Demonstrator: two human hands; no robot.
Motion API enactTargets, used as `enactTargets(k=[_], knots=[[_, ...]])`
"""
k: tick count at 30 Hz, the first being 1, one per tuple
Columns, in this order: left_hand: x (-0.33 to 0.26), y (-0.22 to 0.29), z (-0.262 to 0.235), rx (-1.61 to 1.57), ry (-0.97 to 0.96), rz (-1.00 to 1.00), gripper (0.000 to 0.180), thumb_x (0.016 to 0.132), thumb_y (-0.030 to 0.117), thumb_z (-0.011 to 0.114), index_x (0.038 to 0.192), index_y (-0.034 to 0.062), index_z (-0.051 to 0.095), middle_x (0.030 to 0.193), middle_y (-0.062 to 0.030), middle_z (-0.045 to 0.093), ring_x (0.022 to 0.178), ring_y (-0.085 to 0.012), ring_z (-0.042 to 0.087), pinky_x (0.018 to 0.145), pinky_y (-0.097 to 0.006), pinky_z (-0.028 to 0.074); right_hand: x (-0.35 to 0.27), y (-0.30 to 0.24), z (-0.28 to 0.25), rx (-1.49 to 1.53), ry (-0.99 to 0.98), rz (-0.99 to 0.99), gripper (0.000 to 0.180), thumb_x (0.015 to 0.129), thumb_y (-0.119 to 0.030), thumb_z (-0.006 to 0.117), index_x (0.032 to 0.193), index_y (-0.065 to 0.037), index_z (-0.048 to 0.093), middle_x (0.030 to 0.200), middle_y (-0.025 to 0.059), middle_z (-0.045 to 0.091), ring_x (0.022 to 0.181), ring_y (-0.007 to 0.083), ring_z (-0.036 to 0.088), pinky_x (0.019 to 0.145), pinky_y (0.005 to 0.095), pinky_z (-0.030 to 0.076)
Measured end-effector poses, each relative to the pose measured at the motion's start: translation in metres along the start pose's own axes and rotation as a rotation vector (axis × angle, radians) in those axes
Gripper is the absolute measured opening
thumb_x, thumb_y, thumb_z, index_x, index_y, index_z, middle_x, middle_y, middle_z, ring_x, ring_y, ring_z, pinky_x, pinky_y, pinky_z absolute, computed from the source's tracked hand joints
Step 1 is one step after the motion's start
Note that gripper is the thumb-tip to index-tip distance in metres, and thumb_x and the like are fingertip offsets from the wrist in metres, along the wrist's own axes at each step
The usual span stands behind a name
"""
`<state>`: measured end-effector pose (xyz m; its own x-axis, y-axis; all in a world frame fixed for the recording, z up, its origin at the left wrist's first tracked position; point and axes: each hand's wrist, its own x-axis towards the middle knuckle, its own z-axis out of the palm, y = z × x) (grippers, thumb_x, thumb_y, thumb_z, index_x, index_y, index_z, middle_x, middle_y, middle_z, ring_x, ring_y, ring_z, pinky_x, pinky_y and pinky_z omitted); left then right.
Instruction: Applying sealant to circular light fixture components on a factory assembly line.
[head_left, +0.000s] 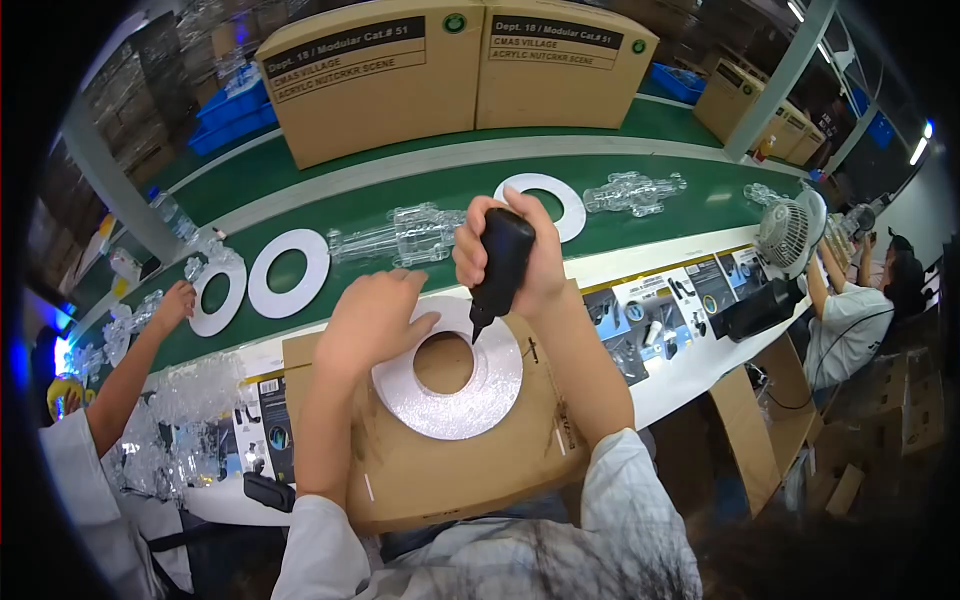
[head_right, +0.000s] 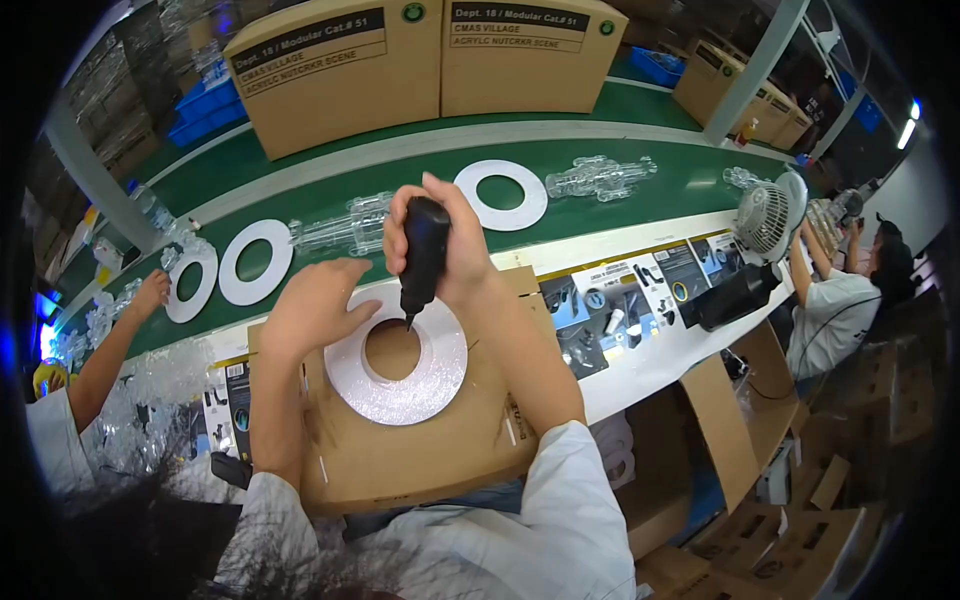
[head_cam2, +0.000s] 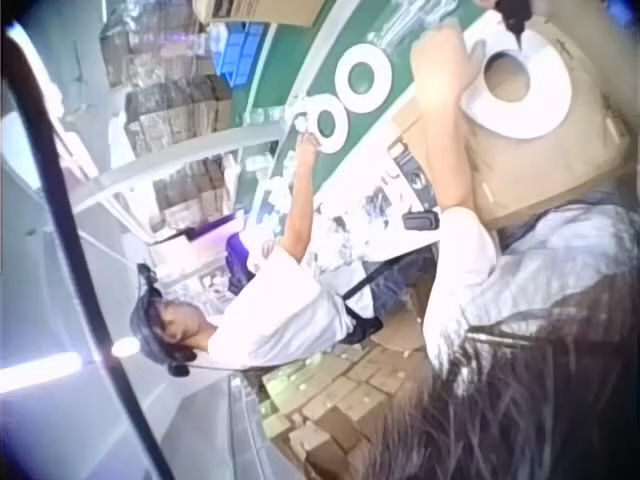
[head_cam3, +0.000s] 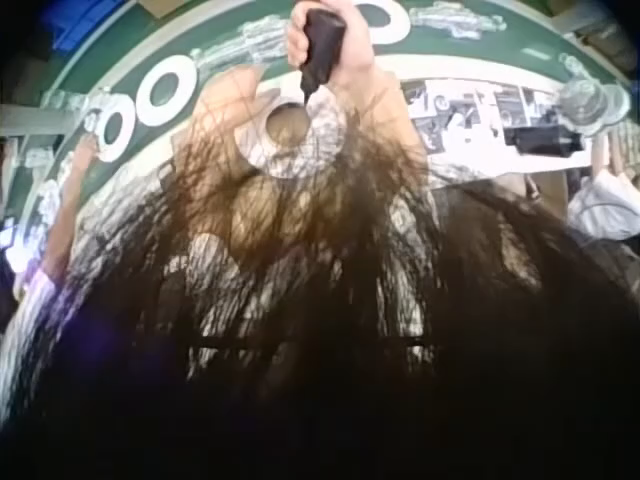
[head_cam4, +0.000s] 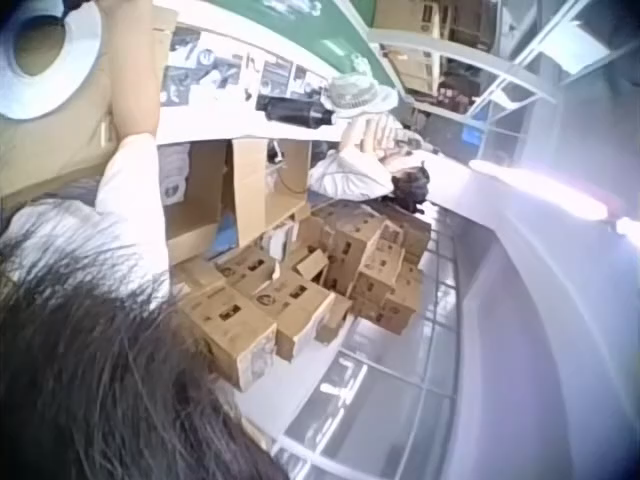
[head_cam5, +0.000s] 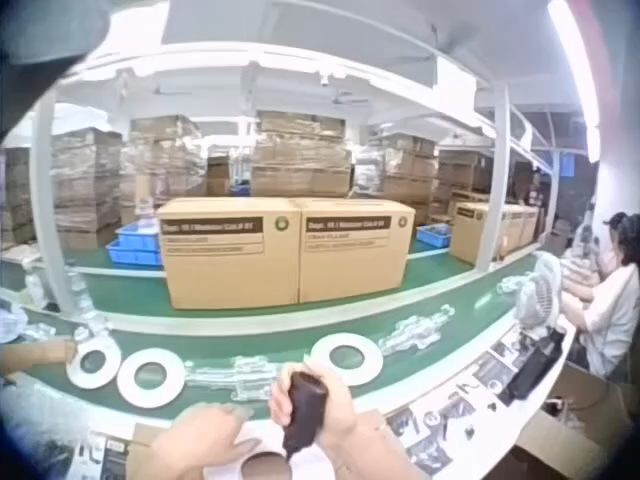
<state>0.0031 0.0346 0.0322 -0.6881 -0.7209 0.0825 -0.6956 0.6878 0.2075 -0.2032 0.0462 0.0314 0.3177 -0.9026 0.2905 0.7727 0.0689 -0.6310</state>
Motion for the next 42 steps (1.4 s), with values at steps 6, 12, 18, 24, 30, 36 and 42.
enactTargets(k=[6, 12, 18, 24, 30, 36, 42], knots=[[-0.001, 0.013, -0.011, -0.023, 0.439, 0.130, 0.073, 0.074, 0.011, 0.076, 0.140, 0.0081, 0.045, 0.123, -0.0187, 0.059, 0.101, -0.0349, 0.063, 0.085, -0.043, 0.052, 0.010, 0.015, -0.007, -0.067, 0.198, 0.100, 0.050, 0.101, -0.059, 0.037, 0.100, -0.012, 0.054, 0.067, 0.0083, 0.054, 0.060, 0.0207, 0.053, 0.057, 0.0342, 0.044], [0.005, 0.017, -0.015, 0.011, 0.511, 0.331, 0.086, 0.062, 0.001, 0.081, 0.140, 0.0209, 0.050, 0.145, -0.0157, 0.047, 0.120, -0.0363, 0.056, 0.094, -0.042, 0.051, 0.017, 0.026, -0.015, 0.006, 0.238, 0.127, 0.051, 0.101, -0.061, 0.035, 0.103, -0.015, 0.055, 0.075, 0.0070, 0.057, 0.067, 0.0201, 0.058, 0.059, 0.0357, 0.047], [0.014, 0.015, -0.016, 0.075, 0.525, 0.471, 0.074, 0.058, -0.003, 0.080, 0.127, 0.0196, 0.063, 0.144, -0.0169, 0.048, 0.124, -0.0354, 0.054, 0.098, -0.042, 0.049, 0.025, 0.041, -0.041, 0.398, 0.228, 0.176, 0.053, 0.102, -0.059, 0.033, 0.113, -0.011, 0.052, 0.090, 0.0105, 0.059, 0.080, 0.0206, 0.061, 0.070, 0.0373, 0.055], [0.013, 0.000, -0.008, -0.170, 0.494, 0.478, 0.073, 0.062, -0.003, 0.075, 0.131, 0.0136, 0.059, 0.140, -0.0132, 0.051, 0.114, -0.0335, 0.057, 0.094, -0.043, 0.049, 0.020, 0.051, -0.025, 0.183, 0.298, 0.091, 0.051, 0.103, -0.058, 0.029, 0.108, -0.013, 0.054, 0.096, 0.0082, 0.061, 0.081, 0.0229, 0.061, 0.072, 0.0434, 0.054], [0.022, -0.001, -0.003, -0.052, 0.629, 0.527, 0.071, 0.059, 0.002, 0.078, 0.127, 0.0129, 0.060, 0.133, -0.0123, 0.056, 0.107, -0.0311, 0.060, 0.088, -0.041, 0.049, 0.021, 0.031, -0.027, -0.052, 0.206, 0.065, 0.042, 0.101, -0.055, 0.041, 0.106, -0.015, 0.053, 0.092, 0.0042, 0.061, 0.078, 0.0184, 0.060, 0.070, 0.0363, 0.051], [0.027, 0.002, 0.004, -0.079, 0.645, 0.520, 0.068, 0.062, 0.008, 0.082, 0.126, 0.0110, 0.059, 0.127, -0.0123, 0.058, 0.108, -0.0325, 0.060, 0.090, -0.042, 0.048, 0.024, 0.029, -0.034, -0.395, 0.254, -0.089, 0.030, 0.095, -0.036, 0.055, 0.109, -0.010, 0.051, 0.089, 0.0066, 0.061, 0.071, 0.0158, 0.060, 0.061, 0.0301, 0.050], [0.018, -0.020, 0.012, -0.140, 0.321, 0.191, 0.063, 0.070, 0.027, 0.083, 0.122, 0.0012, 0.057, 0.120, -0.0189, 0.062, 0.109, -0.0355, 0.061, 0.090, -0.040, 0.050, 0.019, 0.015, -0.031, -0.563, 0.262, -0.178, 0.029, 0.092, -0.028, 0.054, 0.113, -0.008, 0.046, 0.077, 0.0101, 0.060, 0.060, 0.0174, 0.058, 0.053, 0.0299, 0.047]])
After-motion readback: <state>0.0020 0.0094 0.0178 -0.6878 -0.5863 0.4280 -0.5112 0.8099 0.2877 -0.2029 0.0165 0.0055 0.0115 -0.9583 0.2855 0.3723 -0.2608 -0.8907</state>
